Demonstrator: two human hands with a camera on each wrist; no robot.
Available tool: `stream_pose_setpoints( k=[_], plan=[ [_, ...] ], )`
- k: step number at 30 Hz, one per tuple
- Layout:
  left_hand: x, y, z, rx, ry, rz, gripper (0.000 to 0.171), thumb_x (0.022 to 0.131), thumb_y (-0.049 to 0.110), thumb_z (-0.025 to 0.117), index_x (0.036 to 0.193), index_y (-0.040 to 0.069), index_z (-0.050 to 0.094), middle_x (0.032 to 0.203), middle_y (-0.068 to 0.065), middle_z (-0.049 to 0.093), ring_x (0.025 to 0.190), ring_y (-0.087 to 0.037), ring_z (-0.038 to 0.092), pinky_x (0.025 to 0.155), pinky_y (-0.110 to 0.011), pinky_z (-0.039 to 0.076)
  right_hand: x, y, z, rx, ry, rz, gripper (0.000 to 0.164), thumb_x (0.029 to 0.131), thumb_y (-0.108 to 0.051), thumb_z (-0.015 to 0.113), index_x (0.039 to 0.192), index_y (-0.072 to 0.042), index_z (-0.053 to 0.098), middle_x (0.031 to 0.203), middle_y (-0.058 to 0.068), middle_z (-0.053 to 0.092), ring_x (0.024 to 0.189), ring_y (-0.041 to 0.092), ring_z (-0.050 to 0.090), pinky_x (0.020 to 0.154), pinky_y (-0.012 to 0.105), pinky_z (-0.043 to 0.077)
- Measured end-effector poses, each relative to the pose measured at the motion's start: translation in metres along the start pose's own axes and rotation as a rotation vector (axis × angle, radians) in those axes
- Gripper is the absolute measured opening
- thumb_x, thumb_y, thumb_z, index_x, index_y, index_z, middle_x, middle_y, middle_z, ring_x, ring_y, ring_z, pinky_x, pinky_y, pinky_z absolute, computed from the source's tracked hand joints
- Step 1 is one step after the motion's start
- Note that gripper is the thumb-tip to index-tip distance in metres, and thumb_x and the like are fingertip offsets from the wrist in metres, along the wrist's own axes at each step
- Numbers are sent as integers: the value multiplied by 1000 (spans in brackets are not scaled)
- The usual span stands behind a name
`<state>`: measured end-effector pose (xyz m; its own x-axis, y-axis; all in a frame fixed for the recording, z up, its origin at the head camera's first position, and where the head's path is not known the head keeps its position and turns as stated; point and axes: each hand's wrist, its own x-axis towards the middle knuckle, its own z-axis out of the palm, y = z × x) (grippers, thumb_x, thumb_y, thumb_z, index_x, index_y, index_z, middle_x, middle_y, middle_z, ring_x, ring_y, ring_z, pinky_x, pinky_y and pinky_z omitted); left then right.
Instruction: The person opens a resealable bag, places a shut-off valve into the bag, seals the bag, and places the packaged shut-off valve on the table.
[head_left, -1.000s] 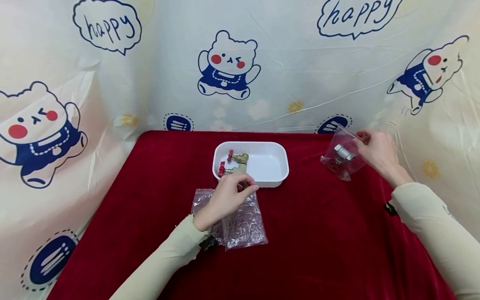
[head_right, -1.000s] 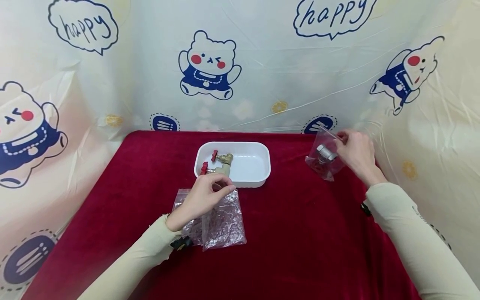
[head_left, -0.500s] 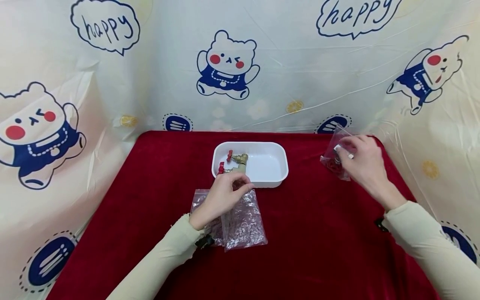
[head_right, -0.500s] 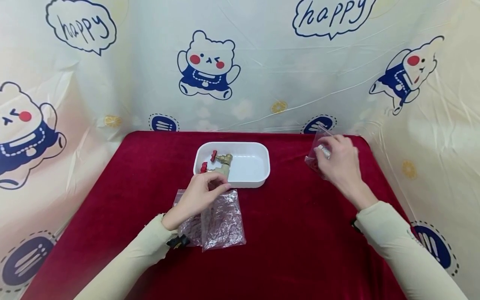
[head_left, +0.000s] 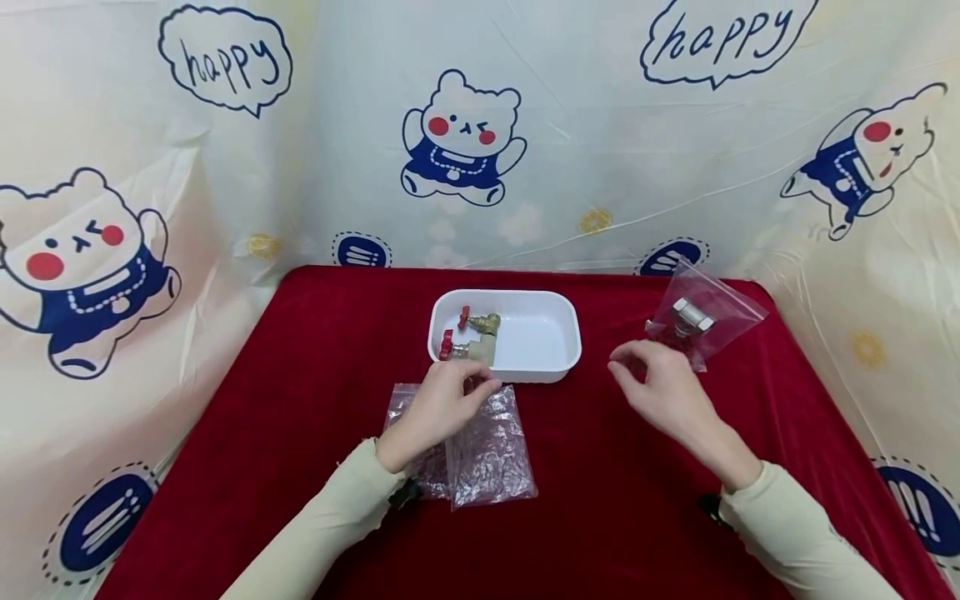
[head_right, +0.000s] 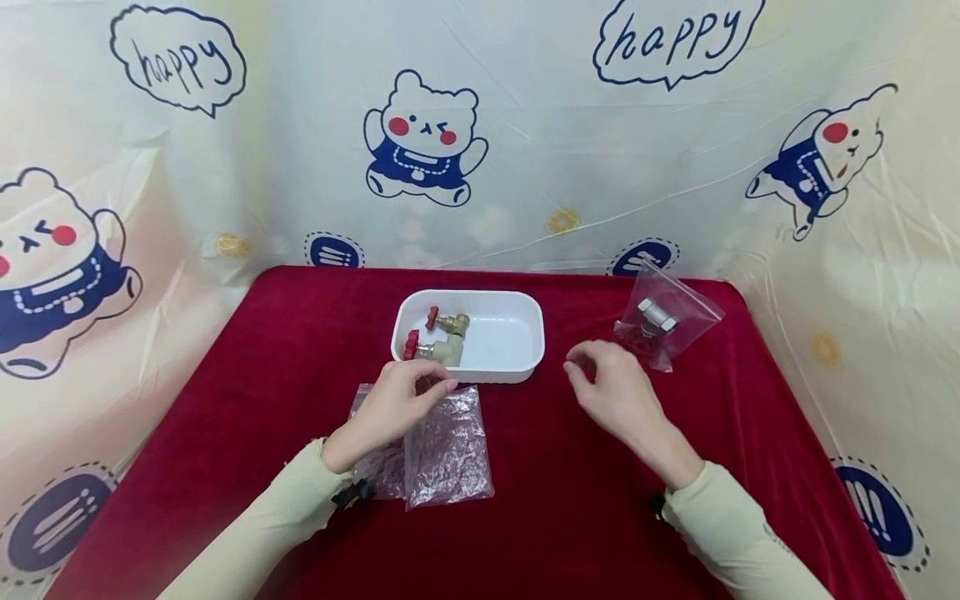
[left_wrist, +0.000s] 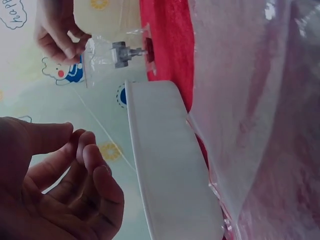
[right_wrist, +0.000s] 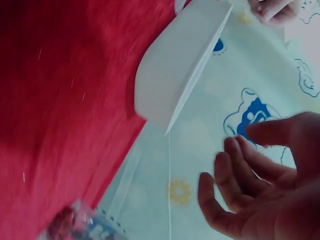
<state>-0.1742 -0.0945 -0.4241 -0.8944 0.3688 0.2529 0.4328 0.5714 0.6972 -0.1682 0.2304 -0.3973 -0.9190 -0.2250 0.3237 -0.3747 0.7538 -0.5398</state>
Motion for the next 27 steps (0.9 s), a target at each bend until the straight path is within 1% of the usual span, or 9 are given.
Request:
stream_pose_setpoints(
  k=[2, 4, 7, 11, 15, 20, 23, 27],
  plan=[
    [-3, -2, 0, 18, -18, -7, 8, 100, 17, 75, 95, 13, 79, 71, 8, 60, 58, -8, 47, 56, -29, 44, -5, -5, 5, 12, -59, 19, 6, 97, -9, 73, 101, -10, 78, 97, 3, 74, 78, 20, 62, 73, 40, 53],
    [-6, -5, -2, 39, -36, -22, 10, 101, 18, 74, 93, 13, 78, 67, 8, 57, 56, -8, 46, 54, -29, 43, -10, -9, 8, 29, -94, 34, 7, 97, -9, 73, 99, -13, 78, 94, -1, 73, 74, 17, 59, 70, 36, 53],
    [-12, -10, -4, 62, -65, -55, 12, 101, 18, 74, 91, 12, 77, 64, 9, 56, 52, -6, 46, 49, -28, 43, -16, -14, 12, 58, -103, 47, 9, 98, -9, 73, 98, -16, 78, 91, -5, 73, 71, 15, 57, 67, 32, 52],
    [-19, -16, -8, 80, -89, -96, 15, 101, 17, 74, 88, 9, 75, 60, 7, 54, 47, -6, 44, 45, -27, 41, -21, -18, 18, 80, -114, 68, 9, 97, -10, 74, 97, -17, 78, 90, -7, 72, 69, 14, 56, 65, 30, 52],
    [-25, -23, -10, 106, -107, -120, 19, 101, 17, 74, 83, 11, 72, 58, 7, 51, 47, -5, 43, 47, -26, 40, -26, -18, 27, 70, -165, 87, 7, 97, -11, 74, 96, -17, 78, 85, -8, 70, 68, 13, 56, 64, 30, 51],
    [-35, -31, -13, 156, -131, -183, 30, 100, 19, 75, 72, 17, 62, 56, 8, 48, 48, -6, 43, 48, -26, 40, -27, -19, 36, 52, -228, 78, 4, 97, -14, 75, 94, -15, 78, 79, -11, 66, 67, 9, 56, 64, 30, 51],
    [-38, -34, -15, 197, -137, -207, 34, 99, 20, 76, 70, 17, 58, 58, 7, 48, 52, -7, 44, 51, -28, 41, -25, -21, 40, 47, -249, 67, 4, 96, -14, 75, 94, -13, 78, 76, -12, 64, 64, 7, 54, 62, 30, 50],
    [-42, -35, -17, 229, -155, -245, 38, 98, 22, 77, 68, 16, 56, 58, 6, 47, 53, -9, 43, 52, -30, 40, -21, -23, 48, 35, -281, 64, 3, 96, -14, 75, 94, -14, 78, 74, -12, 64, 62, 6, 54, 61, 30, 50]
  ],
)
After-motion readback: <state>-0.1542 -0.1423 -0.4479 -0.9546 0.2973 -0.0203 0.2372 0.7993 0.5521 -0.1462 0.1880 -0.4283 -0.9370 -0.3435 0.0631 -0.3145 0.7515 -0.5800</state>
